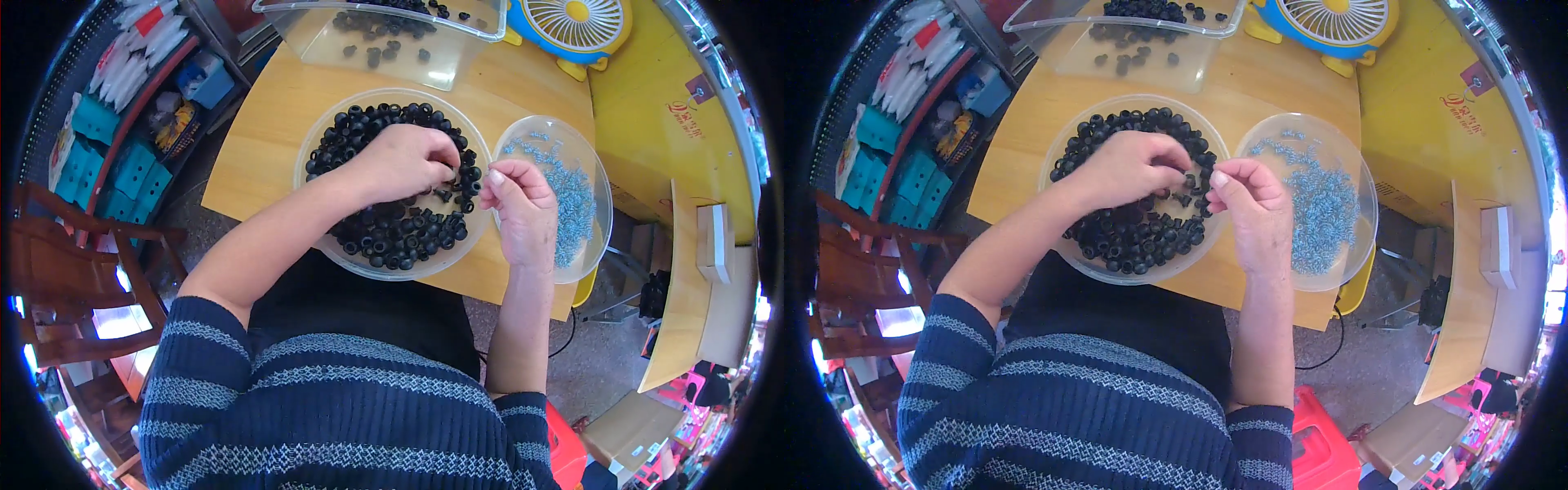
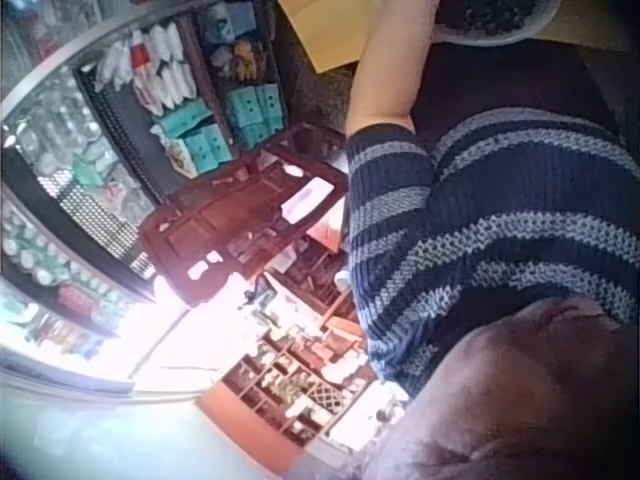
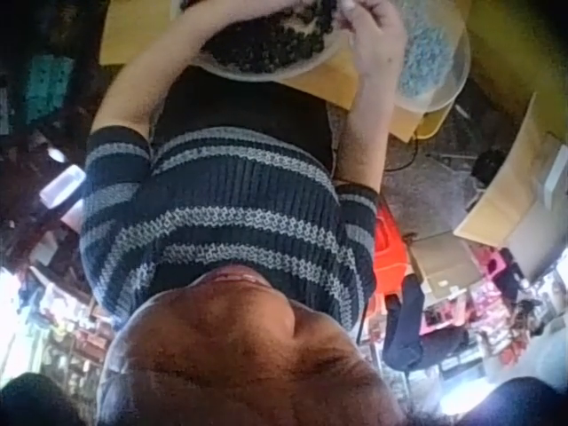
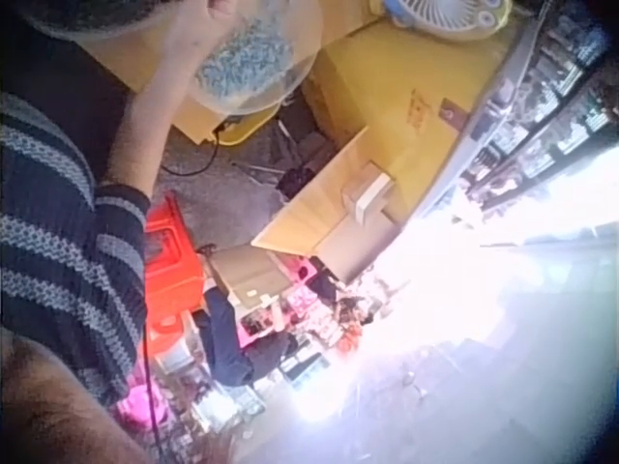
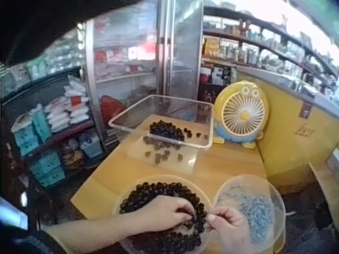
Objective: The person assembles parts by taking black plastic pieces from a bowl and inserting small blue components into them by hand.
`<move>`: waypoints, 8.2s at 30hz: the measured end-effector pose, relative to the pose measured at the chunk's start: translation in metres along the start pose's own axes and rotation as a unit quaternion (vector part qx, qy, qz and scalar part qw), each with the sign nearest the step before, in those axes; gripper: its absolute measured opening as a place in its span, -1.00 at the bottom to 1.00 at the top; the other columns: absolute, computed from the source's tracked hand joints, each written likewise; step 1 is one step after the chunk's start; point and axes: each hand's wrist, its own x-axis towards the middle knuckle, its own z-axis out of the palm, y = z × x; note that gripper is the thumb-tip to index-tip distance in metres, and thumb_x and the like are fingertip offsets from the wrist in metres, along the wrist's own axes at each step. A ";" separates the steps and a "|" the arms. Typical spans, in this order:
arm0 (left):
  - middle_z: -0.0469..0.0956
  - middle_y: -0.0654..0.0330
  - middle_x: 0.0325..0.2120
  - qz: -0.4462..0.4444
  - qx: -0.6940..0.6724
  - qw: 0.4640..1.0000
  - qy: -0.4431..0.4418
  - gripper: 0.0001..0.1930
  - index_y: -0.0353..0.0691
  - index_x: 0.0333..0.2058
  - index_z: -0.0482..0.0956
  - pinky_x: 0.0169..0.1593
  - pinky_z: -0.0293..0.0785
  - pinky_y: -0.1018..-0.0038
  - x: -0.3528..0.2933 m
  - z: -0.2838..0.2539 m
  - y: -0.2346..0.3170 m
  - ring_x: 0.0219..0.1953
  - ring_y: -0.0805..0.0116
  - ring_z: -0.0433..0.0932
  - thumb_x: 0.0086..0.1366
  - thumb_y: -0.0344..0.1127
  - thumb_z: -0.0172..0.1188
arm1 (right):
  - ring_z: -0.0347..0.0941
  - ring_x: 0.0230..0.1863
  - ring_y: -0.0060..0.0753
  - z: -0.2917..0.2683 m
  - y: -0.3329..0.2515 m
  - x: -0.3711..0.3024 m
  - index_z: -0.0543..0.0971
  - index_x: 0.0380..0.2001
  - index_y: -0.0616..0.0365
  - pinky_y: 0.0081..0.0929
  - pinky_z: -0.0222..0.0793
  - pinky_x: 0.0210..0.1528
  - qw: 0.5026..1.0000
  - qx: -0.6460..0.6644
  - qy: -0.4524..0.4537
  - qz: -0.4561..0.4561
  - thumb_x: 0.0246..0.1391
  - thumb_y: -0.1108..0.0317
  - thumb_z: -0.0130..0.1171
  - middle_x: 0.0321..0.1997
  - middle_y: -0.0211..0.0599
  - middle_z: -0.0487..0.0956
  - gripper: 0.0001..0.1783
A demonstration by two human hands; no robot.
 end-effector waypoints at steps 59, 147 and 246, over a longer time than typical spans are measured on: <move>0.44 0.07 -0.39 -0.018 -0.855 0.512 0.080 -0.80 -0.32 -0.24 0.38 -0.33 0.49 0.52 -0.066 -0.002 -0.050 -0.43 0.38 0.47 0.12 -0.43 -0.01 | 0.37 -0.30 -0.24 0.055 0.013 0.018 0.45 -0.54 0.18 -0.38 0.33 -0.29 0.628 -0.713 -0.231 -0.208 -0.22 0.45 -0.08 -0.45 -0.20 0.43 -0.88; 0.48 0.14 -0.53 -0.103 -0.725 0.677 0.072 -0.89 -0.31 -0.40 0.42 -0.39 0.52 0.53 -0.060 0.018 -0.017 -0.51 0.41 0.51 0.04 -0.49 0.08 | 0.40 -0.49 -0.63 0.032 0.011 -0.005 0.38 -0.44 0.21 -0.72 0.36 -0.47 0.975 0.054 -0.180 0.123 -0.10 0.53 0.02 -0.49 -0.37 0.46 -0.91; 0.49 0.11 -0.59 -0.087 -0.708 0.696 0.079 -0.94 -0.32 -0.50 0.46 -0.47 0.52 0.49 -0.076 0.002 0.003 -0.58 0.37 0.50 0.00 -0.49 0.14 | 0.35 -0.41 -0.62 0.050 0.020 -0.014 0.34 -0.20 0.18 -0.65 0.32 -0.39 0.931 0.210 -0.281 0.105 -0.05 0.34 0.04 -0.39 -0.38 0.41 -0.69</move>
